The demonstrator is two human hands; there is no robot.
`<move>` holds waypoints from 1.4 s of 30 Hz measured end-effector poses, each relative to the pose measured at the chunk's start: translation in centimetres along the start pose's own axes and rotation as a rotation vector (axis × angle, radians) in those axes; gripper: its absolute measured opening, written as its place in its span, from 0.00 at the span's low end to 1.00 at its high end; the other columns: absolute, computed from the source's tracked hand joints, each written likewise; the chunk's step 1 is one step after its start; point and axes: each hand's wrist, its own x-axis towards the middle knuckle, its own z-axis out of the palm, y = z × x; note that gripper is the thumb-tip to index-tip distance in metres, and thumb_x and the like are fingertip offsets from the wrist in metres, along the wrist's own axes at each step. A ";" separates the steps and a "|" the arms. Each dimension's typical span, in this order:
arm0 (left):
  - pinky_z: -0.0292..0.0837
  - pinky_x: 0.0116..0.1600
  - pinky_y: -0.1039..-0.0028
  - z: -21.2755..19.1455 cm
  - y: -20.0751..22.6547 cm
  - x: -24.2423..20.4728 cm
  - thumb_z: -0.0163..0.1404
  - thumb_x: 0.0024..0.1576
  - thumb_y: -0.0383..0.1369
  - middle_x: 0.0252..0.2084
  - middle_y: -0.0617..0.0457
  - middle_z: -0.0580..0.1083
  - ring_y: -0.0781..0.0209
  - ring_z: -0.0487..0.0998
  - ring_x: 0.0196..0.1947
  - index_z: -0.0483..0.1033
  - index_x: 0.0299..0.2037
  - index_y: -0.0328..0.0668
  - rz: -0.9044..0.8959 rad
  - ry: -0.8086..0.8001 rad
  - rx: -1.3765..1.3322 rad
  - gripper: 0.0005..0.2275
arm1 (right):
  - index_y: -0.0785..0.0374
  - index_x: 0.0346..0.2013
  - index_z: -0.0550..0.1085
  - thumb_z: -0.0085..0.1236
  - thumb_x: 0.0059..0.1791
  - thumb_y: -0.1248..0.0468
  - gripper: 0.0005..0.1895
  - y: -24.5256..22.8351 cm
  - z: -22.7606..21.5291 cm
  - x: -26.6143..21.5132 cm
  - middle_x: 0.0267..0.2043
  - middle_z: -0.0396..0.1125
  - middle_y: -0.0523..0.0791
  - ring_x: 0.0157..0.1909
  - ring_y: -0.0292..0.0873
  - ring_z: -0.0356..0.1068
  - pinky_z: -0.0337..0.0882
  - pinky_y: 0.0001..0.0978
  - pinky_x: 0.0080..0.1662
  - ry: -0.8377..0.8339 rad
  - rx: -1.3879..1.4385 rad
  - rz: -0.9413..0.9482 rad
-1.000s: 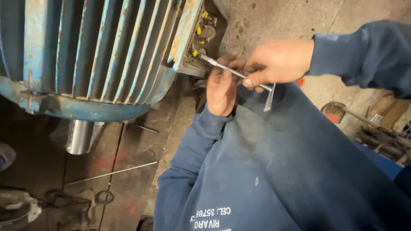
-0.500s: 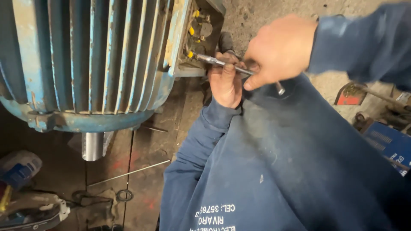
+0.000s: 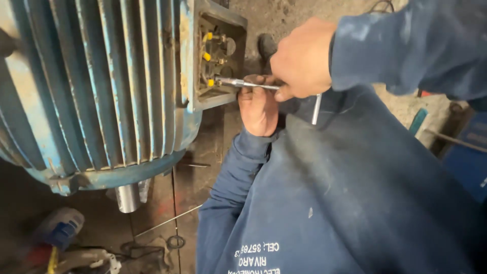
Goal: The person uses a T-handle wrench to tighten screws inside the open terminal box of a large blue electric motor. The hands repeatedly rotate the tool to secure the connections within the motor's junction box.
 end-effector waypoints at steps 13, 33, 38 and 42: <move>0.65 0.54 0.72 1.9 0.0 0.7 0.54 0.70 0.37 0.42 0.56 0.68 0.64 0.70 0.47 0.67 0.47 0.41 0.109 -0.017 -0.023 0.10 | 0.57 0.35 0.81 0.58 0.49 0.41 0.22 -0.9 0.9 -0.8 0.32 0.76 0.50 0.40 0.57 0.76 0.75 0.50 0.42 0.139 -0.033 0.065; 0.68 0.48 0.67 2.8 0.8 1.3 0.58 0.64 0.39 0.38 0.58 0.63 0.64 0.64 0.37 0.63 0.42 0.46 0.021 0.036 -0.021 0.14 | 0.62 0.43 0.74 0.57 0.41 0.70 0.15 5.4 17.0 -3.2 0.44 0.76 0.51 0.42 0.57 0.73 0.71 0.52 0.42 1.422 -0.177 -0.329; 0.68 0.47 0.70 3.1 1.3 1.2 0.54 0.70 0.43 0.33 0.58 0.63 0.68 0.65 0.34 0.62 0.41 0.43 -0.093 -0.047 -0.084 0.16 | 0.58 0.49 0.78 0.65 0.42 0.69 0.19 3.7 16.3 -2.5 0.43 0.77 0.46 0.43 0.46 0.76 0.75 0.37 0.42 1.451 -0.314 -0.294; 0.72 0.58 0.61 4.8 2.5 1.4 0.53 0.67 0.44 0.42 0.54 0.70 0.60 0.72 0.45 0.65 0.47 0.43 -0.068 -0.071 0.112 0.14 | 0.61 0.48 0.80 0.65 0.53 0.56 0.14 2.1 19.1 -1.3 0.39 0.75 0.46 0.41 0.50 0.74 0.71 0.41 0.40 1.338 0.189 -0.291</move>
